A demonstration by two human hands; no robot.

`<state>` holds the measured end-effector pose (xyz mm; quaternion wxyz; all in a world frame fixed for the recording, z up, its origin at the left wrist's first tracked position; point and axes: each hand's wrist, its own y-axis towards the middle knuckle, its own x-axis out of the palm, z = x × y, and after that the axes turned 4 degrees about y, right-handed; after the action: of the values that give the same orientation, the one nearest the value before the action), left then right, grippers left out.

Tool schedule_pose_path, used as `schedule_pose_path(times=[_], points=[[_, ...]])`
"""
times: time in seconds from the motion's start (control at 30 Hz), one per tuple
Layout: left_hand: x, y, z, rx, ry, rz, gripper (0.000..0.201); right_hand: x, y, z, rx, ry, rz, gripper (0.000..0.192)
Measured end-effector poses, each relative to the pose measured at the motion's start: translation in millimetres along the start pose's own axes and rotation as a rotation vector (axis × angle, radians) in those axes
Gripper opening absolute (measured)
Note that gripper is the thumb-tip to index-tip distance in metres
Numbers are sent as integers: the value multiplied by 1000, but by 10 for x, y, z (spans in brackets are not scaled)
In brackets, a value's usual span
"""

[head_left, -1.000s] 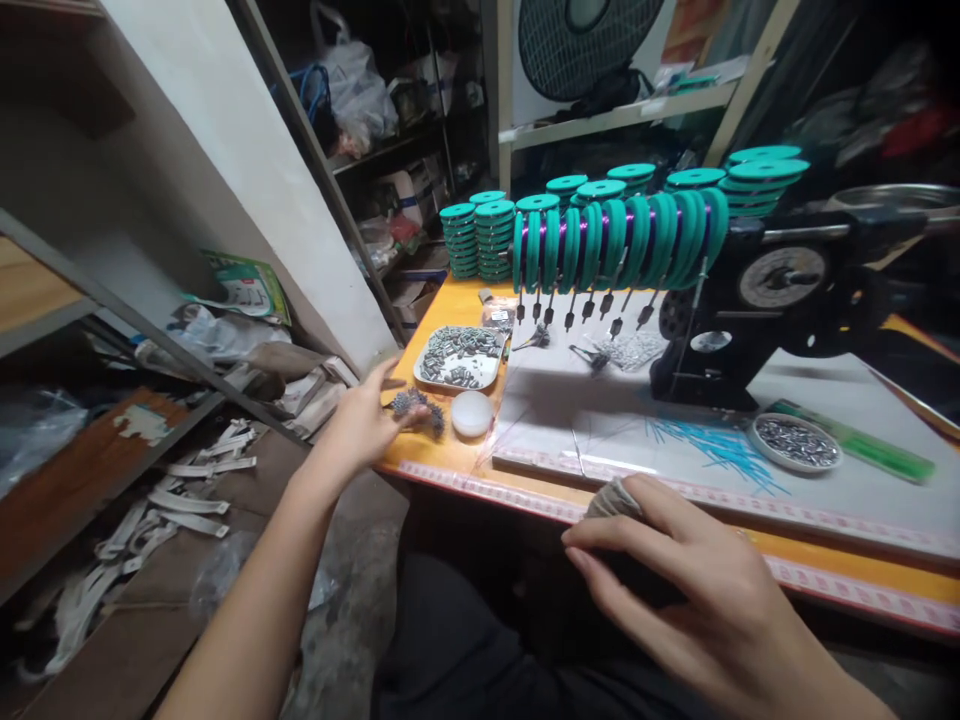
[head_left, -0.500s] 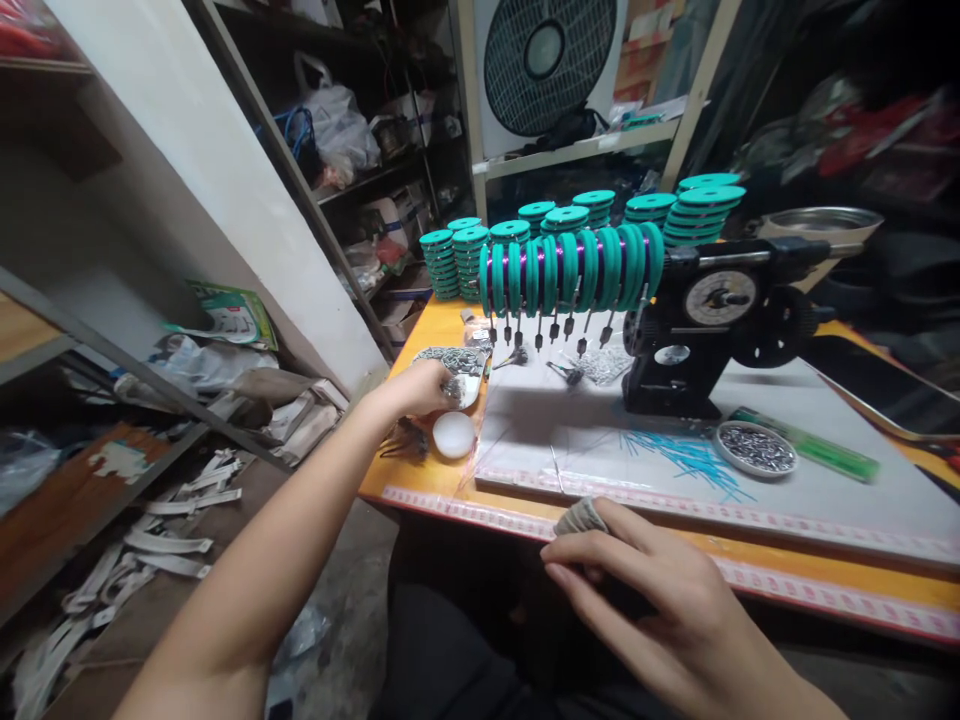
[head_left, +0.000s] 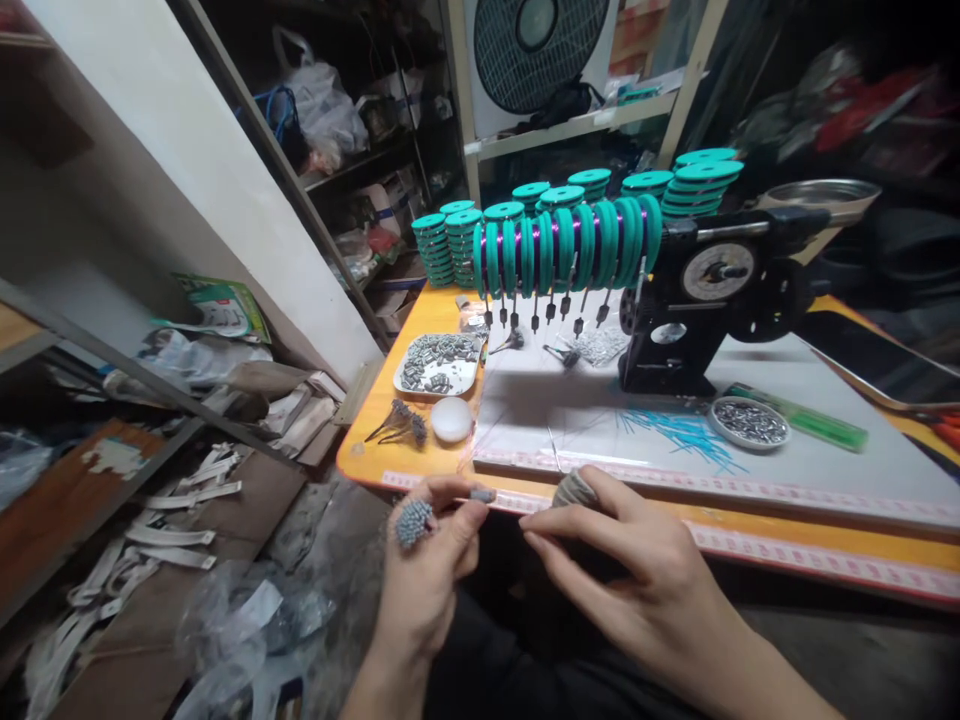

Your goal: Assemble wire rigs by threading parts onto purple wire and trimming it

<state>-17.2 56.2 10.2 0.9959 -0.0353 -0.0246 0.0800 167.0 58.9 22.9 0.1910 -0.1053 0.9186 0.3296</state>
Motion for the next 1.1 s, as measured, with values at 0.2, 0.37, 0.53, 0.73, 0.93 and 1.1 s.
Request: schedule_pose_path(times=[0.2, 0.37, 0.53, 0.73, 0.93, 1.1], points=[[199, -296, -187, -224, -489, 111, 36, 45, 4, -132, -40, -108, -22, 13], [188, -389, -171, -228, -550, 88, 31, 45, -4, -162, -66, -148, -55, 13], [198, -411, -187, -202, -513, 66, 30, 34, -7, -168, -73, -165, -62, 14], [218, -417, -224, -113, -343, 124, 28, 8, -33, -140, -65, -160, -86, 15], [280, -440, -193, -185, -440, 94, 32, -9, -76, -35, -120, -81, -81, 27], [337, -427, -154, -234, -493, 54, 34, -40, -97, 9, -135, -95, -109, 31]])
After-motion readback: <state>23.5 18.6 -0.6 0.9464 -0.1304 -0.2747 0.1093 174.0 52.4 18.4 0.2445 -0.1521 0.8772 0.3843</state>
